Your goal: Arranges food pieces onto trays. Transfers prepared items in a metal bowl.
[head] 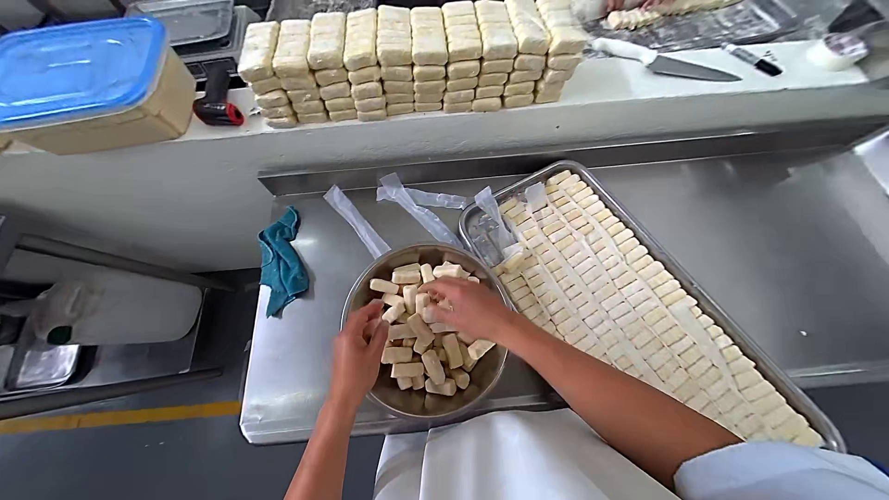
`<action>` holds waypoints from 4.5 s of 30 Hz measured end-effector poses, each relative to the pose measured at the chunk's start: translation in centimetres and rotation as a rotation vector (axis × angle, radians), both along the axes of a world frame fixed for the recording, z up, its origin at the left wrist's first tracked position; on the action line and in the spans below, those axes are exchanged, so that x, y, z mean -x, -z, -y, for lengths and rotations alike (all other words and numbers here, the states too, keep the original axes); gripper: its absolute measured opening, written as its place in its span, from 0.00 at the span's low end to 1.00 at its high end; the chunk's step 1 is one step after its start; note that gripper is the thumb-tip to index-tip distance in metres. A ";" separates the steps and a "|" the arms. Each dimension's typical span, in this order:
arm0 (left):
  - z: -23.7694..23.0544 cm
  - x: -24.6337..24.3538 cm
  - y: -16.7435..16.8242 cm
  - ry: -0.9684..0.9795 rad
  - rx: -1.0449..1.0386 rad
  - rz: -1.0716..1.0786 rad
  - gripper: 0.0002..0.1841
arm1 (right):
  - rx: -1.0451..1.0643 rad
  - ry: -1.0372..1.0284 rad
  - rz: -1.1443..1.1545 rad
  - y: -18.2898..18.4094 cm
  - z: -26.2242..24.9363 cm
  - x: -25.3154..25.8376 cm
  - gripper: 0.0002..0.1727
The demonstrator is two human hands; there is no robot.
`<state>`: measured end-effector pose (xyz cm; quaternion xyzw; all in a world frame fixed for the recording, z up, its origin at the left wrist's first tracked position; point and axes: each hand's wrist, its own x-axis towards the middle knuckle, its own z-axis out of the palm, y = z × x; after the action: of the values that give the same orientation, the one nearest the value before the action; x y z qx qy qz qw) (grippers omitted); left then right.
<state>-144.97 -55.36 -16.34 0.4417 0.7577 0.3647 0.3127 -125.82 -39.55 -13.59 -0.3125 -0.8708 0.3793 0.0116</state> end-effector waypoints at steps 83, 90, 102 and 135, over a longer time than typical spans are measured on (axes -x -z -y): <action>-1.6 -3.2 -0.5 0.158 -0.318 -0.038 0.17 | -0.996 0.086 -0.243 -4.6 -12.1 -20.4 0.28; -0.8 -3.9 -0.5 0.175 -0.322 -0.020 0.18 | -1.006 0.277 -0.301 -10.7 -10.2 -23.3 0.31; -2.1 -7.1 -3.8 0.218 -0.362 0.289 0.28 | -0.975 0.278 -0.677 -22.2 -7.5 -15.9 0.33; 2.6 1.2 -5.1 -0.465 -0.448 0.586 0.19 | 0.219 0.402 -0.370 0.6 3.6 -3.8 0.16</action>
<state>-146.22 -57.92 -11.22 0.1939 0.6185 0.6907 0.3207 -122.02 -43.18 -14.20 -0.4036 -0.7285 0.5117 0.2111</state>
